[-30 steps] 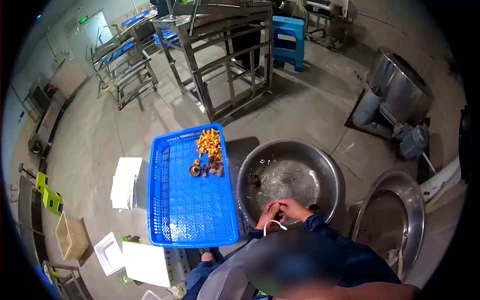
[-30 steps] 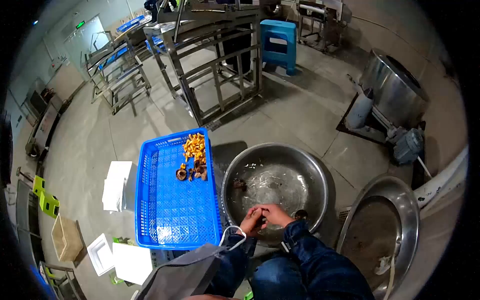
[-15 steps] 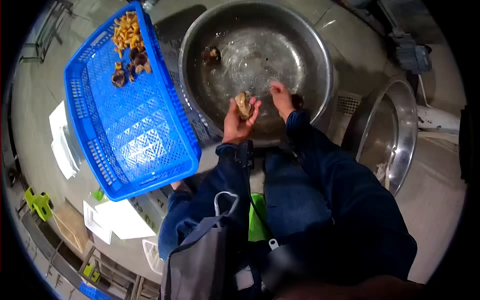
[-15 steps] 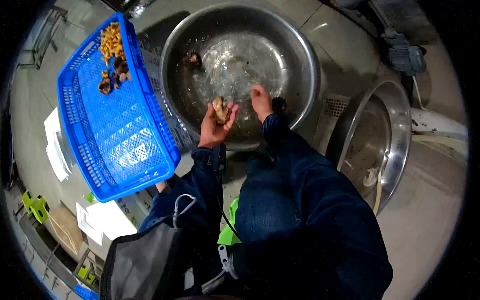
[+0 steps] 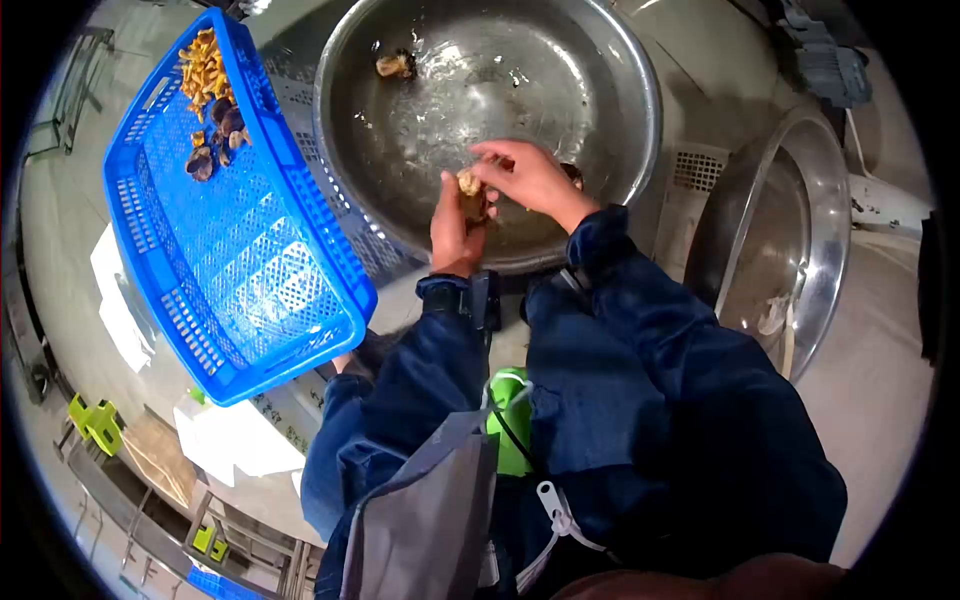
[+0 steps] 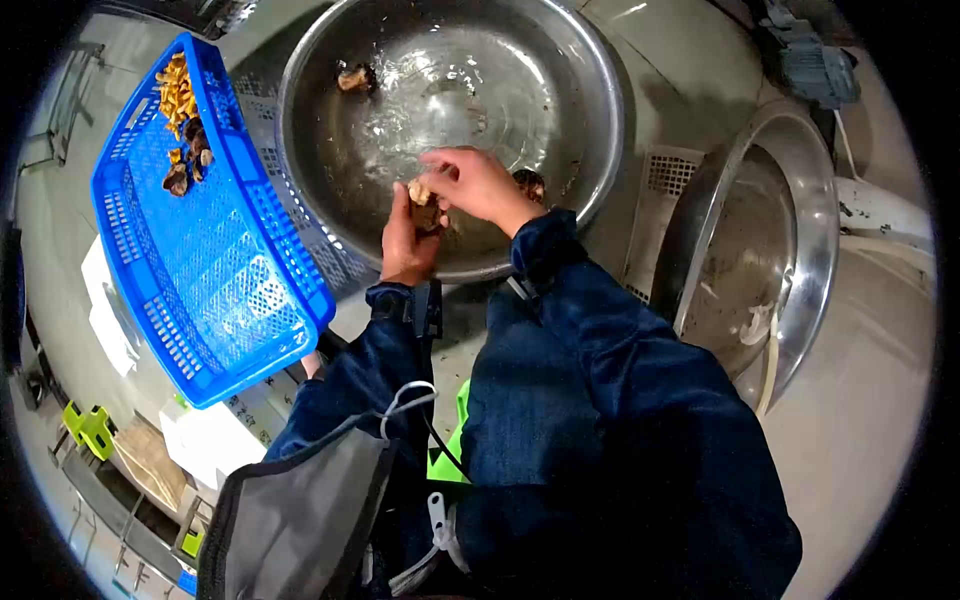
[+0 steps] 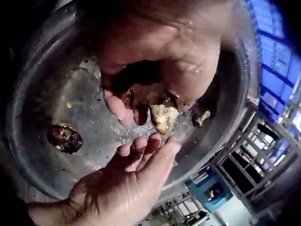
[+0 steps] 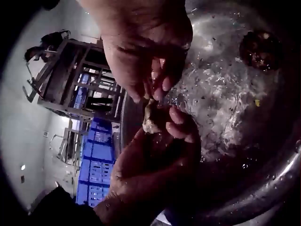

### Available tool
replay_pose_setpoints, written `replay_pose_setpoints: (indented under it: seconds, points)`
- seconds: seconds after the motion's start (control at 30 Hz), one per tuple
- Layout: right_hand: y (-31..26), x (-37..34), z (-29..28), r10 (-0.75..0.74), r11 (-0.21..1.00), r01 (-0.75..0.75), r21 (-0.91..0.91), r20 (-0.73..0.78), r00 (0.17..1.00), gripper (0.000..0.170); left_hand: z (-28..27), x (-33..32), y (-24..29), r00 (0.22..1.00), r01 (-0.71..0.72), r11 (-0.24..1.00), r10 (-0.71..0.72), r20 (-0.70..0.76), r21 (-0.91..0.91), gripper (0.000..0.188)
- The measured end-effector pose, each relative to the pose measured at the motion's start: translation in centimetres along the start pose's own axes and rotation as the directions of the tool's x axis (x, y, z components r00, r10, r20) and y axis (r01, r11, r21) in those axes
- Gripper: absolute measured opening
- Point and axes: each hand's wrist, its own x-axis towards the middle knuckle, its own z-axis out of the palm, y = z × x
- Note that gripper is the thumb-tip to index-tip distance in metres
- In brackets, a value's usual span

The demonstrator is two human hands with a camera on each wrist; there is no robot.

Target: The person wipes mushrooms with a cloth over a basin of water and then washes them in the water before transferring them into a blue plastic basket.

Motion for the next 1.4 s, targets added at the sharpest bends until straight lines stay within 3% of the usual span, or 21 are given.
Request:
replay_pose_setpoints:
  seconds: [0.07, 0.1, 0.2, 0.23, 0.33, 0.37, 0.47, 0.5, 0.6, 0.63, 0.77, 0.87, 0.9, 1.03, 1.13, 1.17, 1.27, 1.4]
  points:
    - [-0.9, -0.2, -0.1, -0.069, 0.956, 0.100, -0.277, 0.121, 0.990, 0.029, 0.3, 0.1, 0.0, 0.997, -0.071, 0.987, 0.069, 0.021, 0.142, 0.041]
    - [-1.3, -0.1, 0.0, 0.000, 0.981, 0.019, -0.192, 0.099, 0.995, 0.029, -0.1, 0.4, -0.2, 0.993, -0.110, 0.983, 0.105, 0.045, 0.147, 0.042]
    - [-1.2, 0.8, -0.8, 0.092, 0.988, -0.062, -0.142, 0.216, 0.972, 0.028, -0.8, 0.5, -0.4, 0.994, -0.107, 0.981, 0.105, 0.025, 0.159, 0.040]
    - [-1.4, 0.4, -0.4, -0.009, 0.982, 0.043, -0.183, 0.180, 0.984, 0.025, -0.7, 0.7, -0.4, 0.993, -0.110, 0.987, 0.115, -0.036, 0.113, 0.038]
    - [-0.9, 0.8, 0.0, 0.074, 0.976, -0.022, -0.218, 0.235, 0.969, 0.023, -1.2, 0.7, -0.3, 0.995, -0.101, 0.980, 0.104, -0.011, 0.174, 0.038]
    - [-1.4, 0.7, -0.5, 0.092, 0.990, -0.065, -0.125, 0.223, 0.971, 0.021, -1.1, 0.7, -0.2, 0.994, -0.106, 0.970, 0.103, 0.025, 0.217, 0.040]
    - [-1.3, 0.7, -0.5, 0.073, 0.987, -0.040, -0.154, 0.211, 0.975, 0.019, -0.7, 0.5, -0.1, 0.992, -0.124, 0.971, 0.123, 0.017, 0.206, 0.040]
    - [-0.9, 0.5, 0.2, -0.036, 0.976, 0.077, -0.203, 0.199, 0.979, 0.019, -1.0, 0.9, -0.2, 0.991, -0.111, 0.962, 0.127, -0.049, 0.250, 0.039]
    - [-0.3, 1.0, 0.2, 0.105, 0.981, -0.070, -0.181, 0.189, 0.976, 0.020, -1.4, 1.3, -0.5, 0.990, -0.143, 0.955, 0.136, 0.044, 0.260, 0.039]
    - [-0.2, 0.9, 0.0, 0.081, 0.979, -0.044, -0.201, 0.180, 0.980, 0.018, -1.4, 1.4, -0.6, 0.993, -0.119, 0.964, 0.120, 0.012, 0.238, 0.039]
    - [-0.2, 0.9, 0.5, 0.120, 0.984, -0.092, -0.151, 0.183, 0.976, 0.018, -1.3, 1.4, -0.3, 0.992, -0.119, 0.953, 0.126, -0.006, 0.280, 0.040]
    - [-0.9, 1.2, -0.2, 0.249, 0.965, -0.227, -0.132, 0.190, 0.950, 0.021, -0.8, 1.4, -0.6, 0.986, -0.146, 0.964, 0.161, -0.051, 0.224, 0.040]
    - [-0.4, 1.0, 0.3, 0.149, 0.979, -0.126, -0.160, 0.141, 0.979, 0.020, -1.0, 1.5, -0.6, 0.987, -0.144, 0.963, 0.158, -0.044, 0.227, 0.042]
    - [-0.1, 1.0, 0.4, 0.214, 0.974, -0.198, -0.108, 0.160, 0.964, 0.020, -0.9, 1.1, -0.3, 0.987, -0.125, 0.957, 0.146, -0.062, 0.260, 0.054]
    - [1.1, 1.0, 0.7, 0.188, 0.980, -0.198, 0.037, 0.188, 0.964, 0.019, -0.9, 1.3, -0.6, 0.970, -0.207, 0.956, 0.228, -0.087, 0.206, 0.047]
    - [-0.9, 0.7, 0.4, 0.212, 0.967, -0.236, 0.095, 0.209, 0.955, 0.017, -0.7, 1.3, -0.6, 0.967, -0.212, 0.948, 0.238, -0.087, 0.237, 0.047]
    - [0.0, 1.0, 0.2, 0.247, 0.962, -0.265, 0.059, 0.216, 0.945, 0.017, -0.5, 1.2, -0.8, 0.962, -0.223, 0.934, 0.257, -0.092, 0.281, 0.044]
    - [-1.0, 0.8, 0.6, 0.193, 0.951, -0.236, 0.199, 0.213, 0.958, 0.015, -0.8, 1.6, -1.2, 0.952, -0.261, 0.925, 0.293, -0.082, 0.276, 0.040]
